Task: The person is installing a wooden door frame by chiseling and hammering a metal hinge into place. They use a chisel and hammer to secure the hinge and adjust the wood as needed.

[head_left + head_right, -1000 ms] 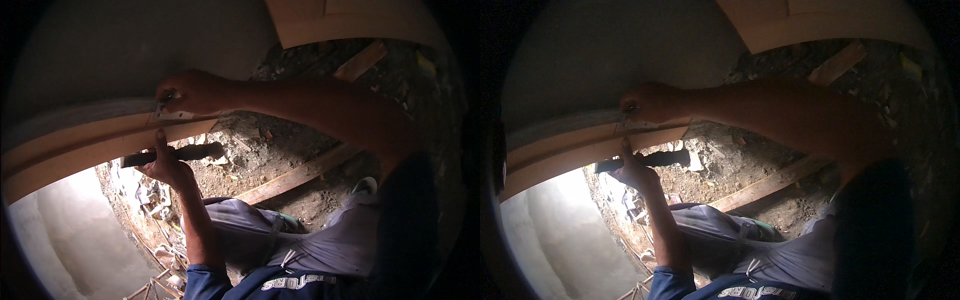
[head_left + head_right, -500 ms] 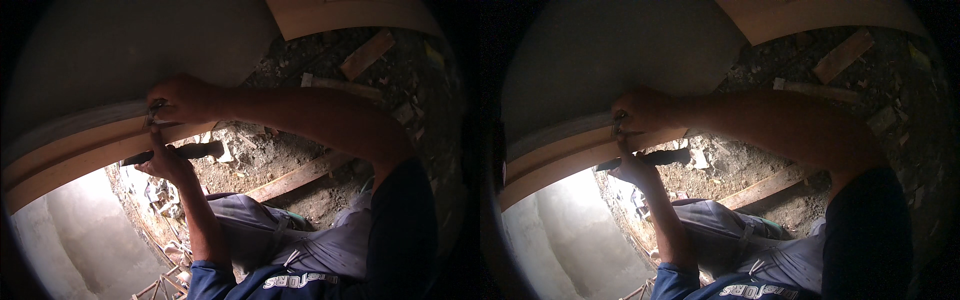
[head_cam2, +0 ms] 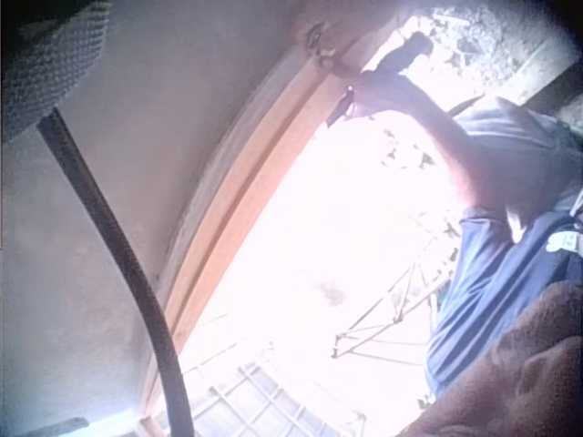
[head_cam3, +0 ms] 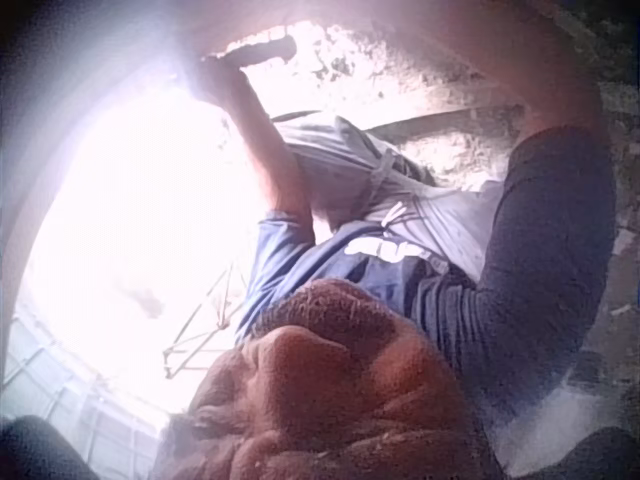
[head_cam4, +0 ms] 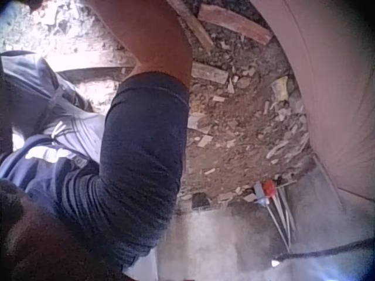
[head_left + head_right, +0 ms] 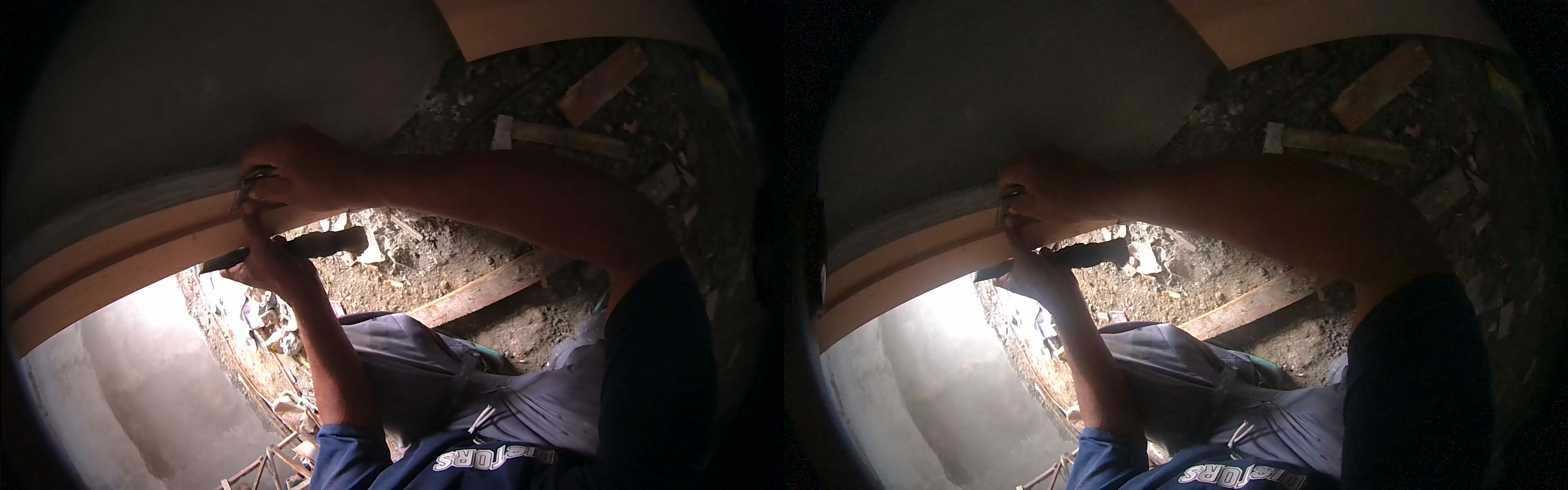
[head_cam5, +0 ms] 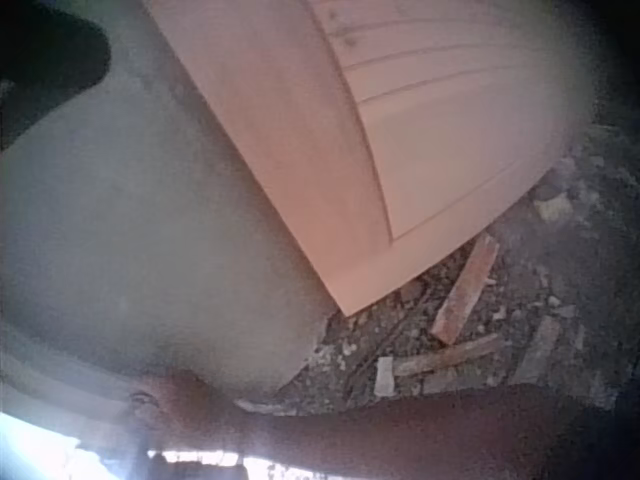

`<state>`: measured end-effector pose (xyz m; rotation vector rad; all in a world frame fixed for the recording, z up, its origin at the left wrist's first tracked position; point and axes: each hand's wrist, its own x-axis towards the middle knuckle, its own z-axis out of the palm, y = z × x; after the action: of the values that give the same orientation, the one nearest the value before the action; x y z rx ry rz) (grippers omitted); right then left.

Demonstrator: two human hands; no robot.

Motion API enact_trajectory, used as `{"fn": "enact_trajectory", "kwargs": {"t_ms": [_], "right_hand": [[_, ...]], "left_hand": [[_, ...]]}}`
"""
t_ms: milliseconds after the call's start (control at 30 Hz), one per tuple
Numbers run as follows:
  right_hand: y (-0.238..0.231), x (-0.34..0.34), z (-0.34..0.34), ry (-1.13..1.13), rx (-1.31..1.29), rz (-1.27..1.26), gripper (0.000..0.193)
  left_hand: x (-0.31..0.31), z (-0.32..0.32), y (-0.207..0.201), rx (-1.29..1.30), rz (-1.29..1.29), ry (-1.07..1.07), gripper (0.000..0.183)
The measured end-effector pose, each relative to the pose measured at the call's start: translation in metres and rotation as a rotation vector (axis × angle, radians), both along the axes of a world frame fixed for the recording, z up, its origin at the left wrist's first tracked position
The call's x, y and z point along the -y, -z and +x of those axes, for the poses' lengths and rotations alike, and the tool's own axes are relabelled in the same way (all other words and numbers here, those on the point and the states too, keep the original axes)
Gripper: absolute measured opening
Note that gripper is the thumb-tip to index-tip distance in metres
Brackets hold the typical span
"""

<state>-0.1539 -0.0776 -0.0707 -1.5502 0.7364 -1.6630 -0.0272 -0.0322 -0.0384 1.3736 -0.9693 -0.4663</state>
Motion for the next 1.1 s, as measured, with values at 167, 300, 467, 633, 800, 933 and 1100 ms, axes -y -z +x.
{"fn": "enact_trajectory", "kwargs": {"t_ms": [167, 300, 467, 633, 800, 933, 1100], "right_hand": [[-0.002, -0.002, -0.004, -0.016, -0.018, 0.034, 0.022], [0.000, -0.002, -0.004, -0.024, -0.002, 0.027, 0.022], [0.001, -0.002, -0.002, -0.013, 0.014, 0.005, 0.023], [-0.003, -0.003, 0.000, -0.007, 0.029, 0.029, 0.023], [-0.007, -0.005, -0.002, -0.016, -0.034, 0.031, 0.024], [-0.008, -0.002, -0.001, -0.012, -0.040, 0.027, 0.024], [-0.003, 0.003, 0.001, -0.001, -0.011, -0.016, 0.024]], "left_hand": [[-0.001, -0.004, -0.003, -0.031, 0.035, -0.050, 0.080], [0.000, -0.003, -0.001, -0.022, 0.053, -0.054, 0.081], [0.006, 0.031, 0.017, 0.136, 0.033, 0.043, 0.082], [0.006, 0.055, 0.032, 0.405, -0.004, 0.100, 0.084], [-0.005, -0.015, -0.006, -0.067, 0.042, -0.005, 0.084], [-0.005, -0.009, -0.006, -0.033, 0.036, 0.014, 0.083], [-0.001, 0.000, 0.000, -0.017, 0.049, -0.018, 0.081]]}}
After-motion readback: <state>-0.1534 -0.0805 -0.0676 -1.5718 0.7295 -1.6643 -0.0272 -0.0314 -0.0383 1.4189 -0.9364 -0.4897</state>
